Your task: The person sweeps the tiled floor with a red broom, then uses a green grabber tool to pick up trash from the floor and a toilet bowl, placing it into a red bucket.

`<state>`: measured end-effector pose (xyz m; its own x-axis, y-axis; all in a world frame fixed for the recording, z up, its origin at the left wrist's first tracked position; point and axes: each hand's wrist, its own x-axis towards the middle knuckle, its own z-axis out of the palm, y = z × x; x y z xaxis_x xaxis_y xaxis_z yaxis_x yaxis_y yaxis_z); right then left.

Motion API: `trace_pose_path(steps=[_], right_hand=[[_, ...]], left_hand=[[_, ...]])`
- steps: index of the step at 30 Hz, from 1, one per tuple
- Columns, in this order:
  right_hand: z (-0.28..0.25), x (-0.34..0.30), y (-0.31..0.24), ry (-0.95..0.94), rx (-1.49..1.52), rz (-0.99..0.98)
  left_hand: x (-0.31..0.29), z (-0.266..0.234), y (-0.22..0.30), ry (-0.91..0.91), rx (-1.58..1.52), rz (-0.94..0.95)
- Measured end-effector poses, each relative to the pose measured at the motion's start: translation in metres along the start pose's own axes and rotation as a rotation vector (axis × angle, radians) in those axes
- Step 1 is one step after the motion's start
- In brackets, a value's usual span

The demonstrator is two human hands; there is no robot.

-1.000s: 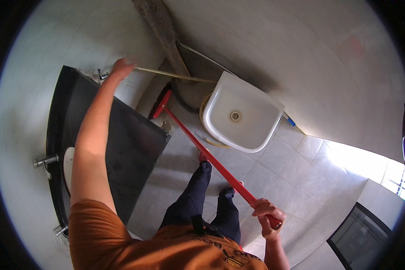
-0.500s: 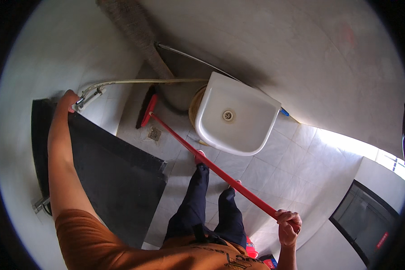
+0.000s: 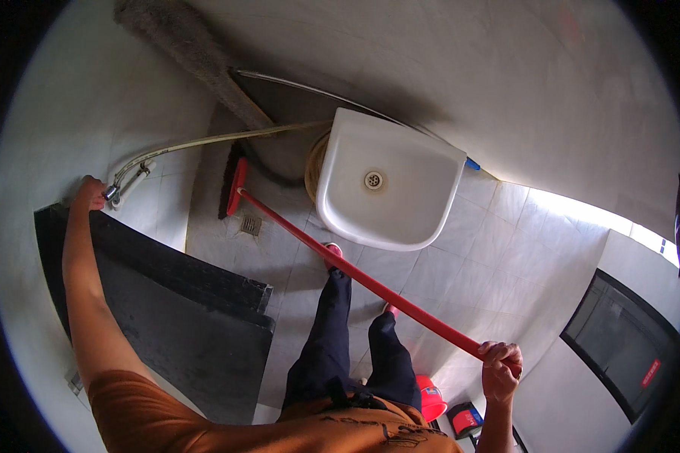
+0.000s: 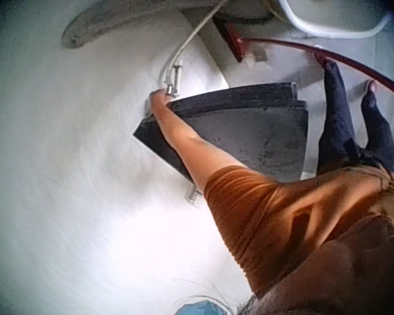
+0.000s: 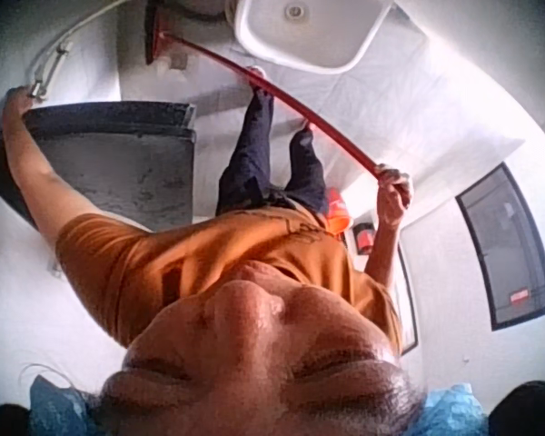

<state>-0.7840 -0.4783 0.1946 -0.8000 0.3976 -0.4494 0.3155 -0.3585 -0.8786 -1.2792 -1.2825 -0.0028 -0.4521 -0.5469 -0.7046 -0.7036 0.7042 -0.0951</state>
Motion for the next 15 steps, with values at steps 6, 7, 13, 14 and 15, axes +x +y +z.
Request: trace_pose_path(steps=[6, 7, 13, 14, 15], right_hand=[[0.002, -0.002, -0.005, 0.012, -0.022, -0.02], [0.003, 0.0, -0.004, 0.009, -0.022, -0.021], [0.006, 0.001, -0.004, 0.02, 0.001, -0.076], [0.007, 0.0, -0.005, 0.02, 0.004, -0.08], [0.008, 0.0, -0.006, 0.021, 0.008, -0.086]], left_hand=[[-0.057, 0.002, 0.029, 0.228, 0.117, 0.082], [-0.053, 0.003, 0.029, 0.215, 0.123, 0.106], [-0.057, -0.005, 0.031, 0.132, 0.184, 0.278], [-0.057, -0.007, 0.032, 0.095, 0.218, 0.309], [-0.057, -0.009, 0.036, 0.058, 0.252, 0.344]])
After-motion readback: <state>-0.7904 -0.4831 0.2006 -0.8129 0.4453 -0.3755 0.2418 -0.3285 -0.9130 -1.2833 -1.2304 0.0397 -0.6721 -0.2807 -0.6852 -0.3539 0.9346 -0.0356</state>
